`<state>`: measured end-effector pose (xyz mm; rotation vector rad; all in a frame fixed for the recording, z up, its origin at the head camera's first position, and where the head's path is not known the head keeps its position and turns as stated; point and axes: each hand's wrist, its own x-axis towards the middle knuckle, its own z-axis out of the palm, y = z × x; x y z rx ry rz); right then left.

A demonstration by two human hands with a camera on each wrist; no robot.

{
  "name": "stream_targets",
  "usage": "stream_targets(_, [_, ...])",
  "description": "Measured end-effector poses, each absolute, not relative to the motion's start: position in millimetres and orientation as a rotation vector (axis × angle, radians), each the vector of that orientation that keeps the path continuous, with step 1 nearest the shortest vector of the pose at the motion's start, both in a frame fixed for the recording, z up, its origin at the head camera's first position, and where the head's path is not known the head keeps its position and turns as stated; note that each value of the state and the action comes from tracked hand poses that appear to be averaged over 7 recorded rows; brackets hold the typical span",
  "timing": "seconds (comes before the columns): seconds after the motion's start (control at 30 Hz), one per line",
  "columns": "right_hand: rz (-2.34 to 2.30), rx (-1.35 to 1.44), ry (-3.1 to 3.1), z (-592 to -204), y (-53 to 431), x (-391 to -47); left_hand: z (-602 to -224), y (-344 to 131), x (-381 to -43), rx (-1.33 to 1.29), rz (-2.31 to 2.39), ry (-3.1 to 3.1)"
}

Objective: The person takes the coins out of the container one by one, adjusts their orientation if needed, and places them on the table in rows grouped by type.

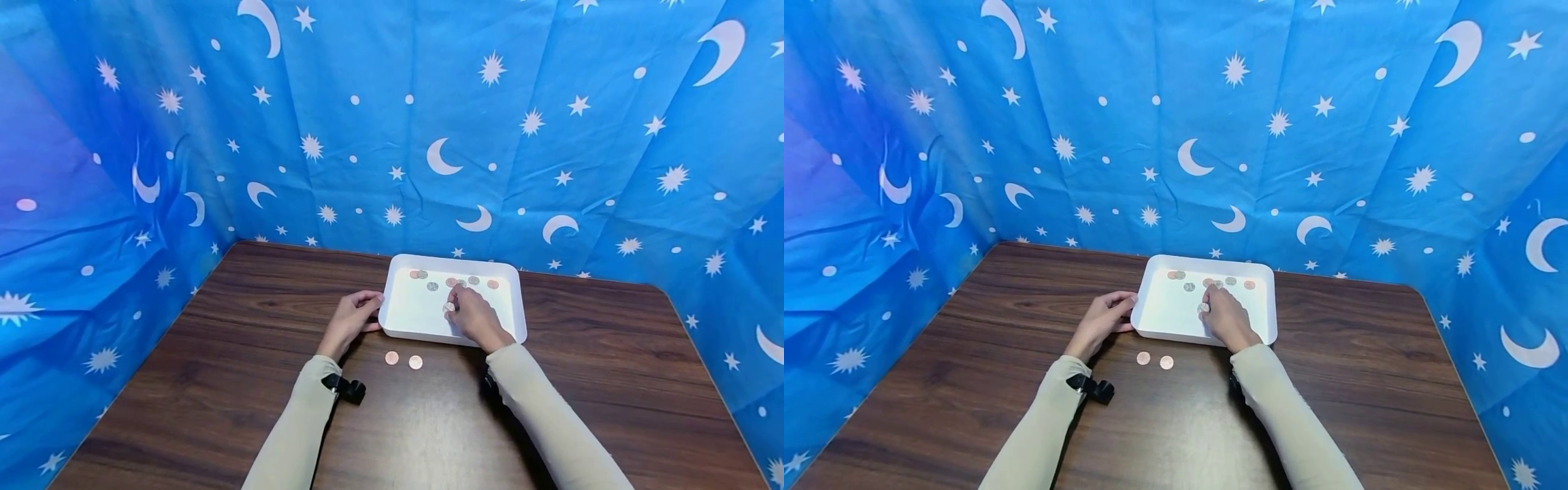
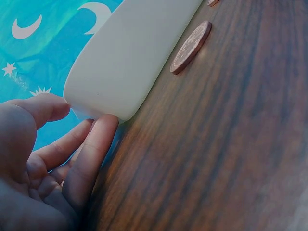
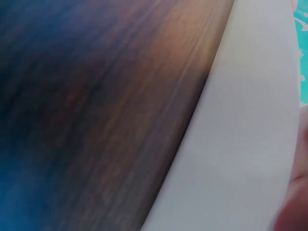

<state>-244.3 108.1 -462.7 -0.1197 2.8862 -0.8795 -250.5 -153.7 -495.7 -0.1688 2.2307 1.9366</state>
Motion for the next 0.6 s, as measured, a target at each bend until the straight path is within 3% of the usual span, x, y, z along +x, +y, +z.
stream_targets(0.6, [-0.957, -0.199, 2.899, -462.8, 112.9, -235.1, -494.0, -153.3, -248.9, -0.176, 1.922, 2.245])
